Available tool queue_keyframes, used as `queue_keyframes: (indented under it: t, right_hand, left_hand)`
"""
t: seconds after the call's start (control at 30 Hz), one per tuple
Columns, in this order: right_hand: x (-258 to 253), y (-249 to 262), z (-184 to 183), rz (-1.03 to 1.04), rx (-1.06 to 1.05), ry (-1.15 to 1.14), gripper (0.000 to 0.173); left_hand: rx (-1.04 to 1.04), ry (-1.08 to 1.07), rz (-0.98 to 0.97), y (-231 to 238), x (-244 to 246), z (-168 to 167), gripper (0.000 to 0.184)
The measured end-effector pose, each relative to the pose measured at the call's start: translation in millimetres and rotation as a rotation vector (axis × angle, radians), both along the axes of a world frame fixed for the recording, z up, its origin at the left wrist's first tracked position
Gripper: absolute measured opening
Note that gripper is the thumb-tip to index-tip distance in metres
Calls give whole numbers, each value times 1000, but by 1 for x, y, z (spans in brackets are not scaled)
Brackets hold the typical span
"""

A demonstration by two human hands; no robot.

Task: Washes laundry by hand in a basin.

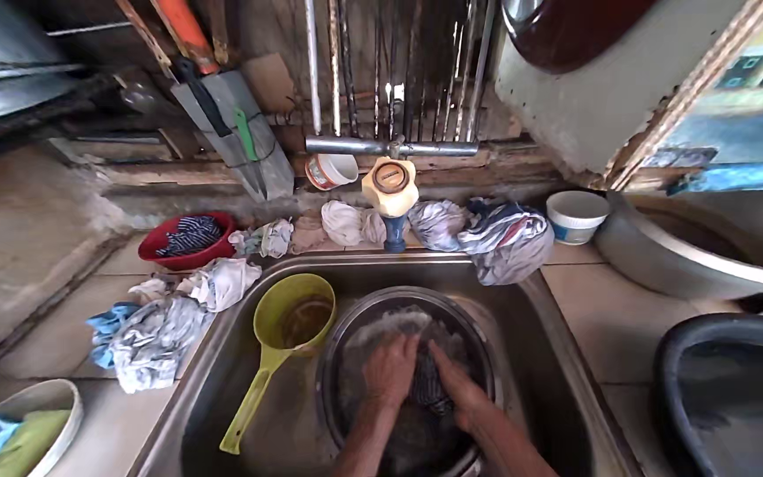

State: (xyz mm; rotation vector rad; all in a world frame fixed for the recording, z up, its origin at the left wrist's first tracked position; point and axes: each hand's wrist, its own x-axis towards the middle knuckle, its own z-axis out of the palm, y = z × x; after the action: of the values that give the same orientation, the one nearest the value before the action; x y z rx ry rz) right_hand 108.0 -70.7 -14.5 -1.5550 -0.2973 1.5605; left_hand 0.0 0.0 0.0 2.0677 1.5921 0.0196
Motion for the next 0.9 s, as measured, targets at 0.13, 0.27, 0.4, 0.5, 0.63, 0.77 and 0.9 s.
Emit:
queue_keyframes:
  t: [0.13, 0.27, 0.4, 0.5, 0.63, 0.77, 0.9]
  right_hand:
    - [2, -4, -8, 641, -16, -810, 48]
    - [1, -2, -15, 882, -94, -995, 50]
    - [9, 14, -27, 176, -41, -568, 46]
    - [-3, 22, -19, -264, 15, 56, 46]
    - [-15, -2, -2, -331, 339, 94, 35]
    - [-22, -4, 3, -267, 325, 41, 39]
    - [-7, 14, 9, -188, -62, -6, 50]
  left_hand:
    - [-116, 130, -249, -2, -37, -30, 56]
    - [-98, 306, -595, 13, -52, -51, 56]
    - [-71, 55, -37, 19, -17, -53, 50]
    - [-266, -465, 313, 5, 14, -32, 47]
    - [-26, -723, 10, -33, 23, 9, 30]
    - [289, -517, -106, -28, 21, -6, 52]
    - [-56, -79, -110, 27, -10, -12, 54]
